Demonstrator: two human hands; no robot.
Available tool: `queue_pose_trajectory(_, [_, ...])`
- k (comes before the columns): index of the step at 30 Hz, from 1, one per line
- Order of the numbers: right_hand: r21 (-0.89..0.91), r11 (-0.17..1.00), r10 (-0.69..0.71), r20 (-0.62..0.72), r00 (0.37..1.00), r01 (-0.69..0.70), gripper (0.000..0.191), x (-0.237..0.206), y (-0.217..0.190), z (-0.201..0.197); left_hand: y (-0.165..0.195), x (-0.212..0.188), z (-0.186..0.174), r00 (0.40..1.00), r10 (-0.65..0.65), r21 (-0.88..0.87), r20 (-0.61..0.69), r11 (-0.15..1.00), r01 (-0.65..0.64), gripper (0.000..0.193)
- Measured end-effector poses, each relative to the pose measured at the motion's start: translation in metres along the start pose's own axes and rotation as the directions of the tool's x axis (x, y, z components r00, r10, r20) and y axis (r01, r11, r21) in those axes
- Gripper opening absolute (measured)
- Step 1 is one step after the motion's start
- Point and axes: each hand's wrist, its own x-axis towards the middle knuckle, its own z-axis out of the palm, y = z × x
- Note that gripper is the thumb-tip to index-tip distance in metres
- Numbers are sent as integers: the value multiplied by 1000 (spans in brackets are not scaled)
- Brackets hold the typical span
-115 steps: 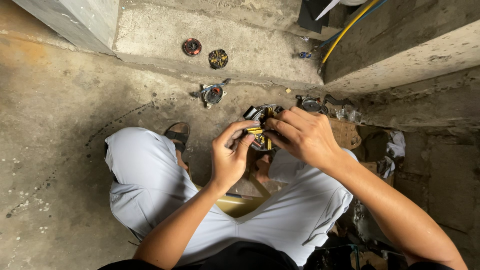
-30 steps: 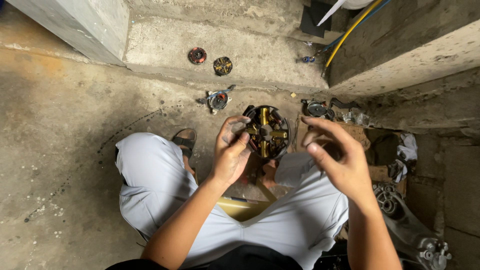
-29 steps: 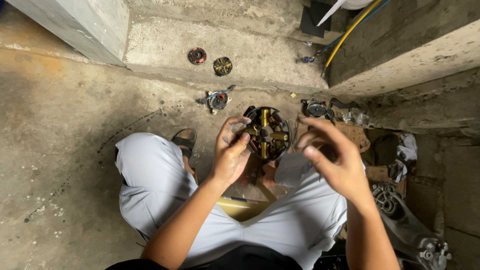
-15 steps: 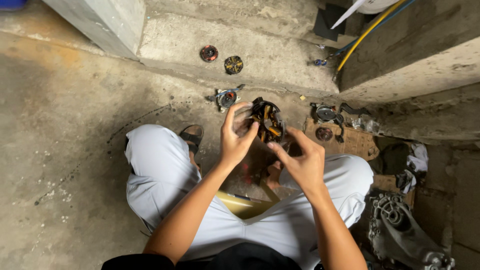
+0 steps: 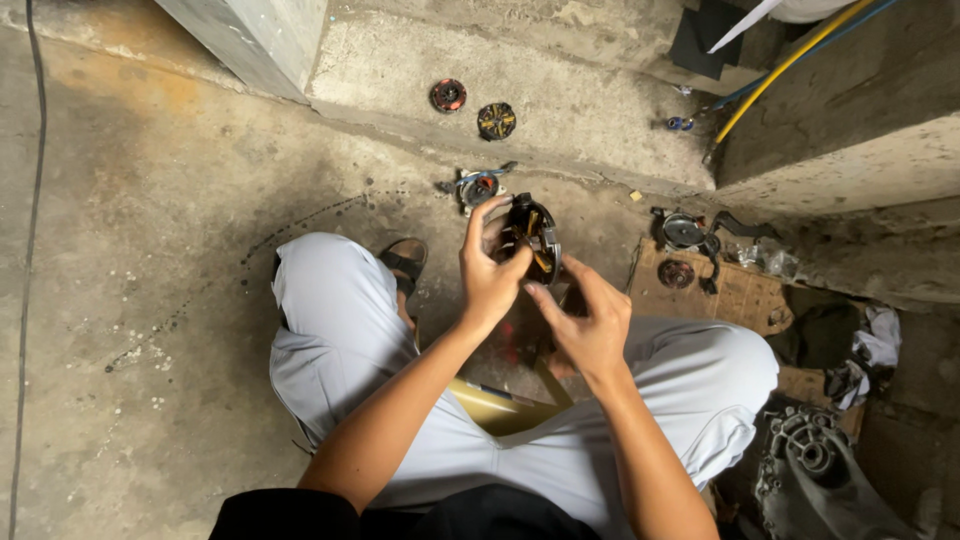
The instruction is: The person sits on a low stool and assembles small yellow rectangular components into a circular metal housing. They repeatedly pick up components, place them into slots, and adjust the assembly by hand. The person also uses a small metal block to press or align parts within the housing.
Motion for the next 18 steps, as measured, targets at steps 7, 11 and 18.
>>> queue_pose_trajectory(7, [65, 994, 89, -82, 993, -83, 46, -8, 23, 5, -2, 4, -9, 993, 88, 74, 83, 993, -94, 43])
queue_pose_trajectory(11, [154, 968, 212, -66, 975, -199, 44, -7, 35, 8, 1, 7, -13, 975, 175, 255, 137, 945, -206, 20])
queue_pose_trajectory(18, [134, 974, 193, -65, 979, -183, 44, -5, 32, 9, 6, 10, -14, 968, 195, 329, 158, 914, -238, 19])
